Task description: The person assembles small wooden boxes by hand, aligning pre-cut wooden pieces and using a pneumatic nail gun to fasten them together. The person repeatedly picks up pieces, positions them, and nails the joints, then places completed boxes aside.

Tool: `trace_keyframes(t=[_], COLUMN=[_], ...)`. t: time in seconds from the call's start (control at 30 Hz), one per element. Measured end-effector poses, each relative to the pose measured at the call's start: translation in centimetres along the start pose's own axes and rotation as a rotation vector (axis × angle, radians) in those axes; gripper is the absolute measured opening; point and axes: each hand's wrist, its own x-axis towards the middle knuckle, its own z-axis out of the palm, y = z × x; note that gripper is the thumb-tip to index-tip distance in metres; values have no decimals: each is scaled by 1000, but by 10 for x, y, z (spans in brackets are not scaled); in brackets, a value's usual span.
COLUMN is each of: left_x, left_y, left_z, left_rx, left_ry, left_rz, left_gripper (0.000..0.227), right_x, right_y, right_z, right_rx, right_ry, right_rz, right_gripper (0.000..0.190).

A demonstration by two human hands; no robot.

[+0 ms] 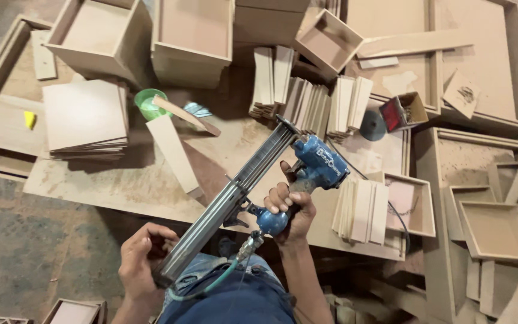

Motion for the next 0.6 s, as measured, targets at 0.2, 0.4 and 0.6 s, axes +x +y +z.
trace_keyframes(t=[0.2,0.4,0.6], left_x=[15,49,55], left_y=[-7,23,41], left_z=[42,99,111], left_rx=[-326,-595,-573], left_ry=[164,-20,-145], left_rz=[52,59,79], left_gripper=[49,52,59], right_x=[-6,-8,-6], right_y=[14,12,3], right_z=[11,26,70], right_rx=[-52,-166,-288], right_ry=[-40,-51,-239], right_rz=[111,287,150], right_gripper=[66,19,57])
